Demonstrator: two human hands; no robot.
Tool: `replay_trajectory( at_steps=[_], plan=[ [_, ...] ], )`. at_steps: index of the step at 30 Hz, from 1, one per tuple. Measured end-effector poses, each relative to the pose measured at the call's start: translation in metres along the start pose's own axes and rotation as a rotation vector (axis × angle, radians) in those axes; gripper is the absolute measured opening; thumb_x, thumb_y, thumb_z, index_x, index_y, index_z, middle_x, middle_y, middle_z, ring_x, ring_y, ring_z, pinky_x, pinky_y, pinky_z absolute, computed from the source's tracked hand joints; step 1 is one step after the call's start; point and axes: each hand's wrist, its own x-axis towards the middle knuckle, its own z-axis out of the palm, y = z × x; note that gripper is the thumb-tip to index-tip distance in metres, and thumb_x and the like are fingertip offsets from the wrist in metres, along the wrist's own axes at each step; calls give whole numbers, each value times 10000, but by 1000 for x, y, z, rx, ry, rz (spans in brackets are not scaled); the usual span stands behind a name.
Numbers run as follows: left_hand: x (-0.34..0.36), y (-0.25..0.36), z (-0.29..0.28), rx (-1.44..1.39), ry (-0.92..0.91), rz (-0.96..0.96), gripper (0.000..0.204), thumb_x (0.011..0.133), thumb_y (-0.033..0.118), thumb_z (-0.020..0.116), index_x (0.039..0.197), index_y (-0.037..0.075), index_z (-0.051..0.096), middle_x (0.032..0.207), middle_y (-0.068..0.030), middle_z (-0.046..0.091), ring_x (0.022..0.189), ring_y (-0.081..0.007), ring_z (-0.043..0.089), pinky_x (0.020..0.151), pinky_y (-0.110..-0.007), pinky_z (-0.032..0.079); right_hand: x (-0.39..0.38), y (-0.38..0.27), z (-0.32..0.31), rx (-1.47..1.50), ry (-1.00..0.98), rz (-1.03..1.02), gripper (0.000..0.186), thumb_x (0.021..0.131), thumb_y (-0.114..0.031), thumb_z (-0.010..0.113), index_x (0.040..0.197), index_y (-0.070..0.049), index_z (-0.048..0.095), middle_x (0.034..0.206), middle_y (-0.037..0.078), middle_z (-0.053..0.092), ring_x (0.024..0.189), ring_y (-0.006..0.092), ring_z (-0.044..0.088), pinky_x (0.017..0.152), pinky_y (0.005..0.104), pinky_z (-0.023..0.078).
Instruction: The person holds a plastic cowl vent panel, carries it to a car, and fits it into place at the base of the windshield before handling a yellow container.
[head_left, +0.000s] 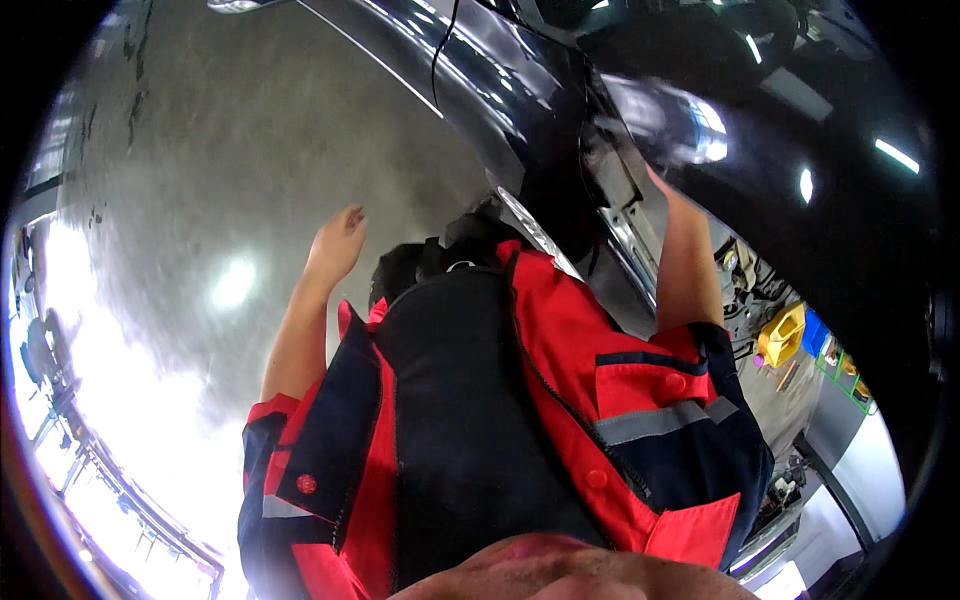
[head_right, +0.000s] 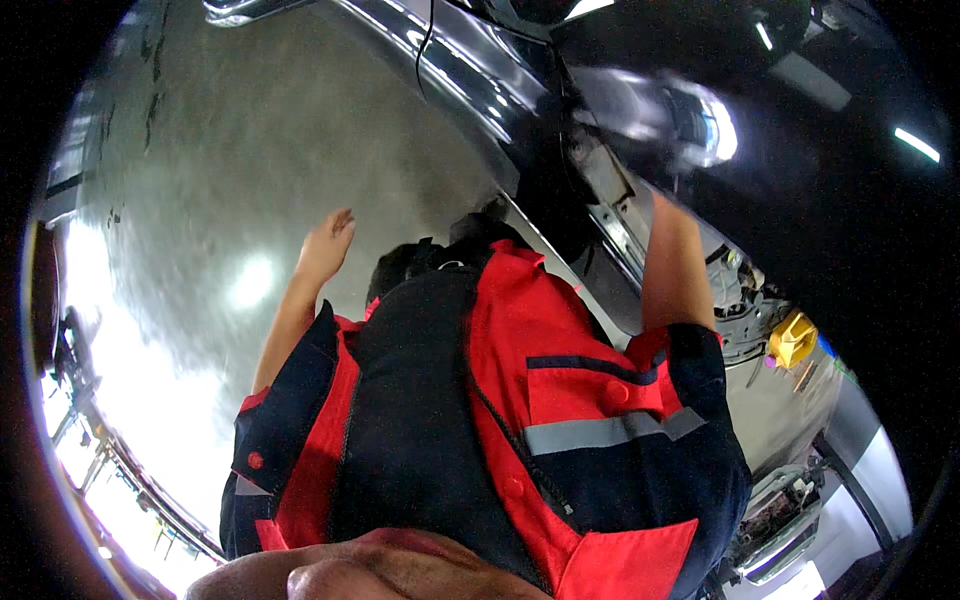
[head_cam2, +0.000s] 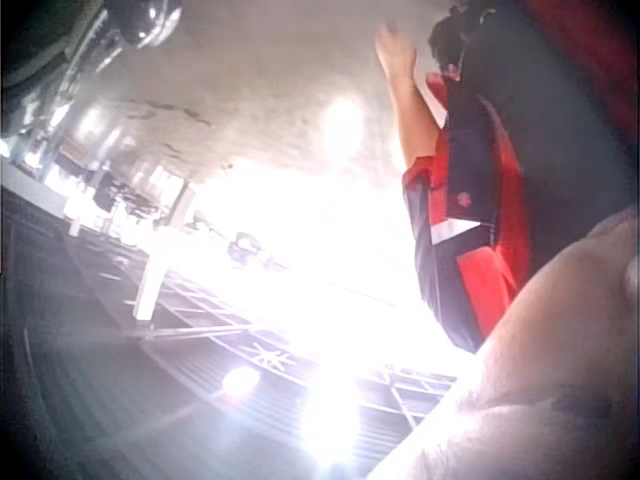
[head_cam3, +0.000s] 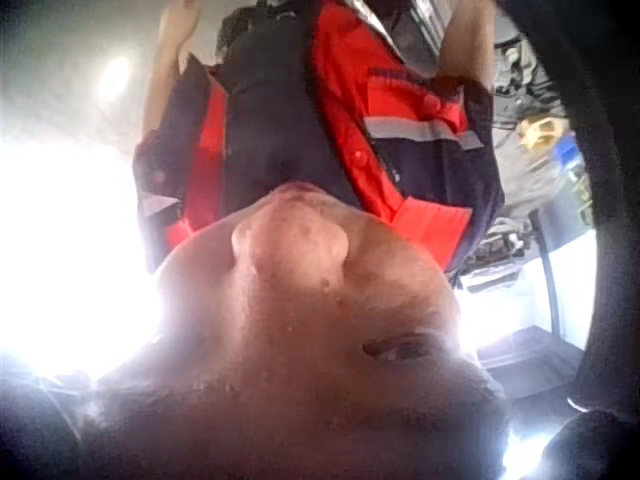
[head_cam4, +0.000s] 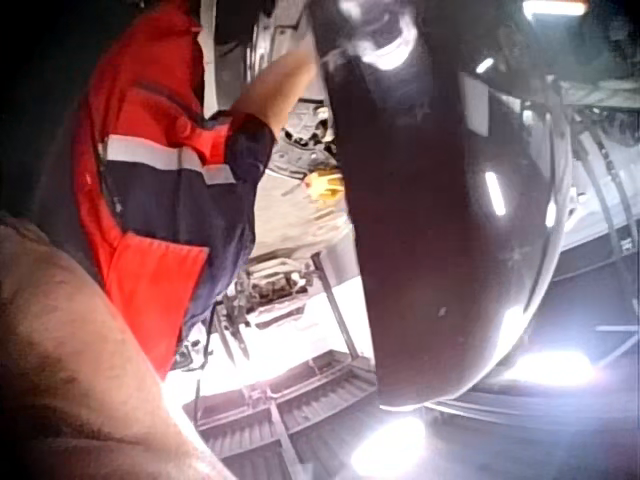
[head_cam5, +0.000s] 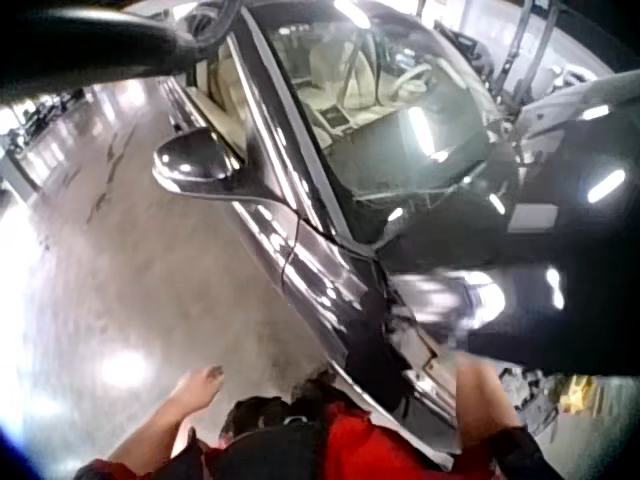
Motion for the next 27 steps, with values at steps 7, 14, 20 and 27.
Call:
replay_trajectory(
  at_steps=[7, 14, 20, 27],
  plan=[
    [64, 160, -67, -9, 163, 578, 309, 896, 196, 602, 1153, 27, 629, 1150, -149, 654, 1116, -325, 596, 980, -396, 453, 47, -22, -12, 778, -402, 718, 240, 923, -228, 652, 1127, -101, 668, 1104, 139, 676, 987, 346, 662, 878, 404, 523],
    [166, 297, -75, 298, 259, 1283, 282, 789, 155, 694, 1062, 86, 671, 1146, -60, 630, 1143, -272, 545, 1052, -467, 379, 109, -7, -2, 967, -460, 946, 235, 906, -218, 677, 1121, -122, 676, 1097, 133, 674, 993, 330, 662, 881, 400, 525],
    [249, 339, -29, 560, 140, 1423, 388, 817, 249, 682, 1188, 134, 657, 1334, 12, 560, 1310, -237, 424, 1164, -519, 127, 146, 16, 41, 1070, -590, 1077, 236, 892, -210, 699, 1117, -140, 684, 1091, 127, 672, 998, 318, 662, 885, 397, 527],
    [266, 329, -23, 511, 169, 1336, 361, 783, 249, 703, 1129, 148, 694, 1248, 5, 605, 1246, -241, 465, 1178, -487, 82, 177, 28, 71, 1121, -829, 1060, 241, 875, -200, 724, 1111, -161, 692, 1084, 121, 669, 1003, 302, 662, 888, 394, 530]
  ],
)
